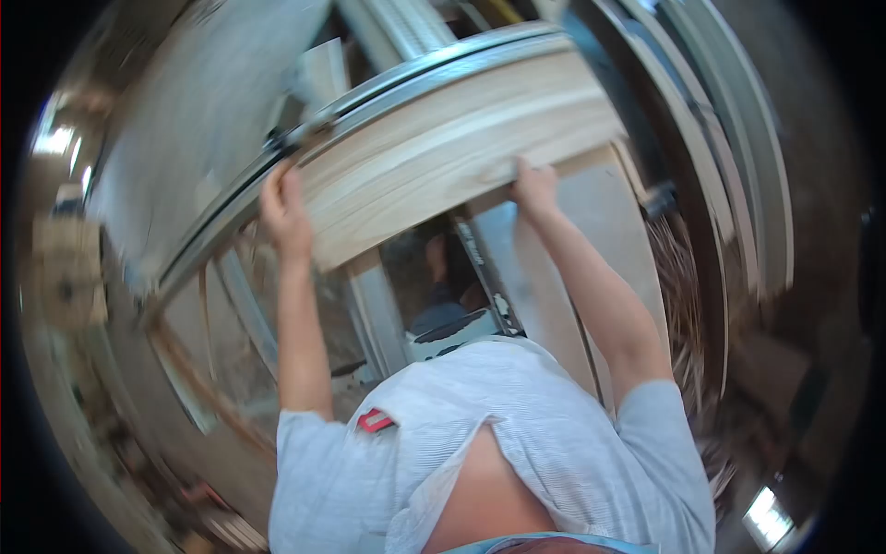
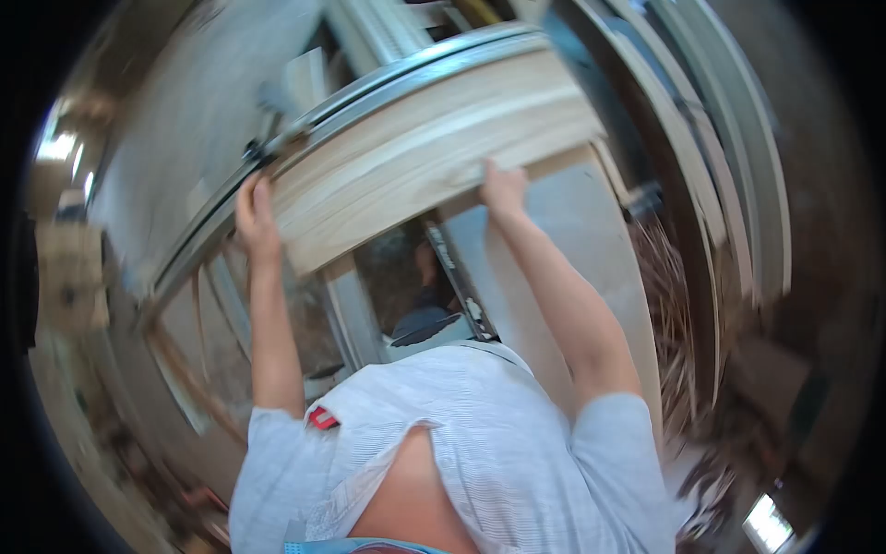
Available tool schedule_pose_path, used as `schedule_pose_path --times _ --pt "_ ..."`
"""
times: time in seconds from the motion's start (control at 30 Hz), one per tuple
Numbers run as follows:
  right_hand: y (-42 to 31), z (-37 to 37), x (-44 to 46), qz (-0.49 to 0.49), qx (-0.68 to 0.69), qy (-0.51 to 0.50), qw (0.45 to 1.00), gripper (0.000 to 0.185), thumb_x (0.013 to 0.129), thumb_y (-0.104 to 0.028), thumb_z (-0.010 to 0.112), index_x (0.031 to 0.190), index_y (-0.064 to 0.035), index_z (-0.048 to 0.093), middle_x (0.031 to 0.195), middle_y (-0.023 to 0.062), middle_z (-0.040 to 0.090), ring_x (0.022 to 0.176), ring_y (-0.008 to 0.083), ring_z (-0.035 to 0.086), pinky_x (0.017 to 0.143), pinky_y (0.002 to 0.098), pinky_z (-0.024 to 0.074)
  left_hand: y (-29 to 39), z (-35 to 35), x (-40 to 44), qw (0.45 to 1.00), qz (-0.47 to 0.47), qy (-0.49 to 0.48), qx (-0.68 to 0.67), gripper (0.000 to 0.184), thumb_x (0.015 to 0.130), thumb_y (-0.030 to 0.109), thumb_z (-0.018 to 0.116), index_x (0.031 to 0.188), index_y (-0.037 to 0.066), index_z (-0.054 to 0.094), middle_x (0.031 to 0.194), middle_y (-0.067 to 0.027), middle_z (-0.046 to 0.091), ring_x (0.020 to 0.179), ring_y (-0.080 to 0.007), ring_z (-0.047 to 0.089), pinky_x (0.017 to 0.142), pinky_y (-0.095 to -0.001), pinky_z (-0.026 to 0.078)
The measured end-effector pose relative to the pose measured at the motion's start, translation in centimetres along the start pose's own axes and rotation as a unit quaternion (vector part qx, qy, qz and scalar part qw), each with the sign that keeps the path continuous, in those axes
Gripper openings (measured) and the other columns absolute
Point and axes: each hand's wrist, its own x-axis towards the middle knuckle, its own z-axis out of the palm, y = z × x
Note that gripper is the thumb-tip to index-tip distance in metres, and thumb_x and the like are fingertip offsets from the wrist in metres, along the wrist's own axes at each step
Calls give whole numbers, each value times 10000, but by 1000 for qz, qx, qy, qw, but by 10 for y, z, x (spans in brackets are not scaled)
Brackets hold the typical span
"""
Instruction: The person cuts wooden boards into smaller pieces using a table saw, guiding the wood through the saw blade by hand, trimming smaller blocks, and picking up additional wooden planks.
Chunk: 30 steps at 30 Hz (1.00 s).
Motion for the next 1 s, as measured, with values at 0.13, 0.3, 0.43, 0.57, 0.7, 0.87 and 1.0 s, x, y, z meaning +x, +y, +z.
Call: schedule_pose_path --times 0.13,0.3,0.43,0.57,0.7,0.87,1.0 --pt "-49 -4 -16 110 -62 27 992 752 939 -475 691 1233 207 570 1219 396 641 1142 552 630 1054 515 509 -123 -28 -6 929 -195 -52 311 810 977 542 681 1478 -67 495 1427 -264 583 1276 -345 612 1103 -436 462" --pt "-84 -21 -29 144 -46 12 988 772 944 -449 683 1311 207 509 1349 438 536 1308 520 531 1146 488 431 -131 -30 11 930 -324 -163 54 634 1030 488 655 1368 -47 615 1262 -153 689 1152 -245 633 1018 -377 474" --pt "-93 -35 -22 159 -47 23 986 761 943 -432 676 1326 202 503 1373 418 531 1313 509 530 1152 481 427 -107 -13 10 943 -278 -172 59 601 1026 479 666 1311 -51 648 1249 -158 694 1143 -238 640 1001 -368 482" --pt "-85 -60 7 180 -54 30 982 780 924 -441 674 1342 194 499 1386 410 531 1315 505 538 1151 482 434 -85 22 10 935 -290 -182 91 558 1019 468 680 1194 -62 673 1167 -169 703 1064 -231 645 945 -387 497" --pt "-49 -69 49 144 -103 100 979 614 913 -426 674 1092 160 692 1099 357 716 951 447 741 906 488 587 -65 56 10 927 -278 -196 158 588 1023 473 670 1221 -81 679 1173 -157 723 1078 -237 660 961 -392 501" --pt "-53 -93 63 172 -51 68 981 637 902 -420 664 1152 165 668 1200 368 666 1069 448 679 962 471 547 -62 82 8 933 -263 -180 165 623 1007 496 678 1203 -95 663 1168 -199 710 1069 -281 665 954 -413 505" --pt "-64 -100 63 199 -50 21 978 666 887 -420 629 1227 152 656 1351 383 608 1285 479 606 1124 479 479 -75 85 5 940 -266 -169 130 683 995 520 674 1259 -108 633 1228 -264 691 1141 -339 668 987 -448 501"
